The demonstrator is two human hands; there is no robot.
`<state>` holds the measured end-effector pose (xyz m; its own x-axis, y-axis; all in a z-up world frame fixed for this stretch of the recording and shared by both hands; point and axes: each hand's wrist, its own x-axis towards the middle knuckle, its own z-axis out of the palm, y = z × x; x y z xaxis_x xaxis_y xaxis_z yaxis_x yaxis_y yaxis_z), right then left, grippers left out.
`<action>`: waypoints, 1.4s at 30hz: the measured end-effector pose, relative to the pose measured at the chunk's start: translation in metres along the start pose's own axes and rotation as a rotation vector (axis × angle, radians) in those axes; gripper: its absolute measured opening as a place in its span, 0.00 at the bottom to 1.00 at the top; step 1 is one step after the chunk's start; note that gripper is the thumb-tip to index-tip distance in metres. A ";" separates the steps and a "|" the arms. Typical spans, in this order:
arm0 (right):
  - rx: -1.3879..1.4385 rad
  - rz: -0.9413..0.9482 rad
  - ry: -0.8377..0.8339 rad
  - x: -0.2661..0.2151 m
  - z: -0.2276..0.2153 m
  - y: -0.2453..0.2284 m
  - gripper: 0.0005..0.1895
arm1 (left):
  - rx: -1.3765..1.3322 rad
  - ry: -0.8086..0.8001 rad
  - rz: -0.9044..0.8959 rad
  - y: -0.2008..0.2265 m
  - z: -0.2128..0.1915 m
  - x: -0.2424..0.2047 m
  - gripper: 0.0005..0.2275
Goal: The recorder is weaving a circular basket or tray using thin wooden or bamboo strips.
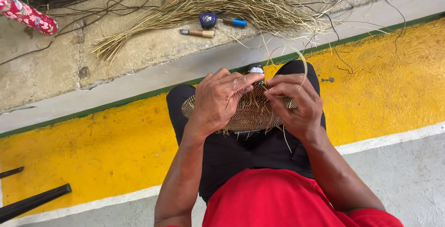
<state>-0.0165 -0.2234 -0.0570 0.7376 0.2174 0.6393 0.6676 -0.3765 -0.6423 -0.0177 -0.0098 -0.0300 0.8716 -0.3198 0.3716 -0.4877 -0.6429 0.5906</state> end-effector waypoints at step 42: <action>0.862 0.403 -0.633 0.046 0.008 0.073 0.06 | -0.022 0.011 -0.056 0.015 -0.010 0.010 0.06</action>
<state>0.0665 -0.2340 -0.0778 0.6694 0.7275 0.1504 0.0382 0.1685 -0.9850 -0.0171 -0.0151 -0.0103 0.8970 -0.2759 0.3453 -0.4392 -0.6441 0.6263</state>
